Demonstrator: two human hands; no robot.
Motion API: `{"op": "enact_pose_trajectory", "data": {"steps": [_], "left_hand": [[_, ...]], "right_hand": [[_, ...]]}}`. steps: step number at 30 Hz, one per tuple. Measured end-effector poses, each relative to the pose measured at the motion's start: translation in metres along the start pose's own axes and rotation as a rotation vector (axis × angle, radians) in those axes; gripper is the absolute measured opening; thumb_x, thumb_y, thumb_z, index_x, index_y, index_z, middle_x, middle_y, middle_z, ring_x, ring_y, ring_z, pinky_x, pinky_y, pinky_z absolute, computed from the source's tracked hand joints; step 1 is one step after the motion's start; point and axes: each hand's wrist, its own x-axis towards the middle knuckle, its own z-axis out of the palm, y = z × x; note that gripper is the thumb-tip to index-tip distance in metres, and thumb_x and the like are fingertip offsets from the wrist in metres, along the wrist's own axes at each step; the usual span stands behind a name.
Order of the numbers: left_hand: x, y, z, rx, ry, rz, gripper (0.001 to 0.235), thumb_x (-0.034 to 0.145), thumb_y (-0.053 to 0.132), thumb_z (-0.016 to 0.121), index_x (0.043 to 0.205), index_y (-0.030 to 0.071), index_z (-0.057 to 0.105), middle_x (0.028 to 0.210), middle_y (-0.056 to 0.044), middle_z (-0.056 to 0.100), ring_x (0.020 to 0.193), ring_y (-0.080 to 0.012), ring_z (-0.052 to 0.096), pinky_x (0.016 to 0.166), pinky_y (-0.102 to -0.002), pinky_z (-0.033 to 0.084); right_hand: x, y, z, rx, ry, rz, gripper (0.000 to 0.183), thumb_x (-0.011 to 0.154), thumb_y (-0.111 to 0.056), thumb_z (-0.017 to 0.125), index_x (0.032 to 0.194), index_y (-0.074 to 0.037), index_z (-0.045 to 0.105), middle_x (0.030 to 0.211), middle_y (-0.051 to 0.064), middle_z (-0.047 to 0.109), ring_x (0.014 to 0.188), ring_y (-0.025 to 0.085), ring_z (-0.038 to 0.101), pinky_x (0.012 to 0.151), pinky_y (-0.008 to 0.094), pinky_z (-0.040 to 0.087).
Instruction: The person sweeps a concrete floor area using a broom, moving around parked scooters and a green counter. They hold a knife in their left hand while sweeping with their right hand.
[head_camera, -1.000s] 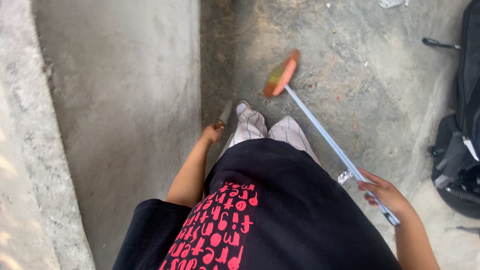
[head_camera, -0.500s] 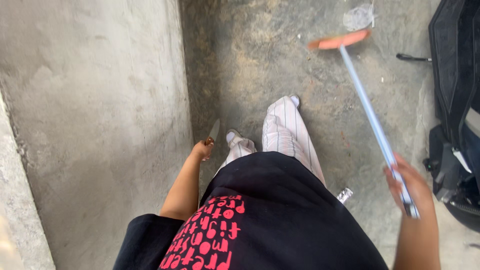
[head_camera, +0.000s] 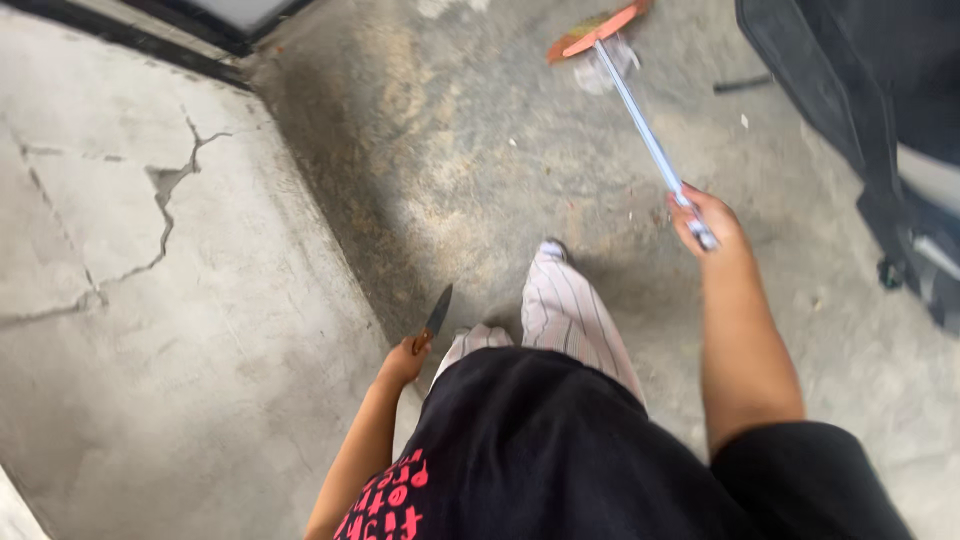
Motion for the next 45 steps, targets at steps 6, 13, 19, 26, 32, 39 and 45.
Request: {"op": "enact_pose_trajectory", "data": {"steps": [6, 13, 19, 26, 32, 39, 45], "left_hand": [[0.080, 0.054, -0.032, 0.134, -0.151, -0.063, 0.052, 0.094, 0.049, 0.057, 0.128, 0.009, 0.059, 0.093, -0.022, 0.075, 0.086, -0.0362, 0.076, 0.083, -0.048, 0.056], [0.166, 0.117, -0.050, 0.389, -0.251, 0.079, 0.050, 0.097, 0.047, 0.056, 0.125, 0.005, 0.060, 0.102, -0.023, 0.074, 0.097, -0.0383, 0.074, 0.091, -0.048, 0.054], [0.207, 0.152, -0.044, 0.379, -0.250, 0.318, 0.050, 0.095, 0.047, 0.058, 0.124, 0.007, 0.058, 0.118, -0.026, 0.068, 0.115, -0.0442, 0.063, 0.097, -0.051, 0.048], [0.238, 0.121, -0.107, 0.549, -0.372, 0.407, 0.049, 0.093, 0.048, 0.061, 0.119, 0.006, 0.061, 0.120, -0.024, 0.067, 0.116, -0.0428, 0.063, 0.097, -0.050, 0.049], [0.278, 0.044, -0.225, 0.363, -0.317, 0.110, 0.052, 0.092, 0.043, 0.053, 0.139, 0.021, 0.059, 0.122, -0.021, 0.071, 0.113, -0.0391, 0.072, 0.099, -0.046, 0.053], [0.297, -0.030, -0.346, 0.515, 0.009, 0.224, 0.056, 0.095, 0.051, 0.062, 0.121, 0.001, 0.064, 0.105, -0.025, 0.073, 0.099, -0.0417, 0.069, 0.085, -0.049, 0.054], [0.294, -0.053, -0.351, 0.065, -0.107, -0.099, 0.054, 0.097, 0.047, 0.060, 0.118, -0.003, 0.063, 0.085, -0.016, 0.075, 0.074, -0.0293, 0.076, 0.072, -0.042, 0.062]], "right_hand": [[-0.324, 0.052, -0.096, 0.005, 0.371, -0.046, 0.037, 0.107, -0.015, 0.058, 0.141, 0.000, 0.052, 0.095, 0.001, 0.060, 0.055, -0.001, 0.044, 0.043, 0.013, 0.038], [-0.469, 0.152, -0.093, -0.565, 1.260, 0.190, 0.050, 0.105, -0.014, 0.064, 0.147, 0.007, 0.048, 0.094, 0.012, 0.063, 0.059, 0.010, 0.050, 0.048, 0.023, 0.041], [-0.474, 0.247, -0.028, -0.586, 1.400, 0.014, 0.057, 0.105, -0.014, 0.066, 0.150, 0.013, 0.046, 0.090, 0.018, 0.064, 0.062, 0.017, 0.055, 0.051, 0.031, 0.044], [-0.359, 0.306, 0.130, -0.071, 0.875, 0.026, 0.051, 0.094, -0.022, 0.053, 0.142, -0.003, 0.054, 0.062, 0.002, 0.039, 0.042, 0.013, 0.036, 0.031, 0.029, 0.029], [-0.151, 0.298, 0.211, 0.229, 0.369, -0.072, 0.050, 0.099, -0.008, 0.044, 0.147, 0.005, 0.042, 0.076, -0.002, 0.053, 0.044, -0.001, 0.040, 0.034, 0.013, 0.037], [0.076, 0.275, 0.228, 0.391, 0.071, 0.165, 0.035, 0.105, -0.016, 0.054, 0.132, 0.005, 0.047, 0.078, 0.001, 0.055, 0.047, 0.002, 0.044, 0.036, 0.016, 0.039], [-0.066, 0.285, 0.193, -0.015, 0.856, 0.080, 0.029, 0.095, -0.019, 0.066, 0.111, 0.004, 0.065, 0.096, 0.012, 0.072, 0.082, 0.013, 0.073, 0.064, 0.014, 0.061]]}}
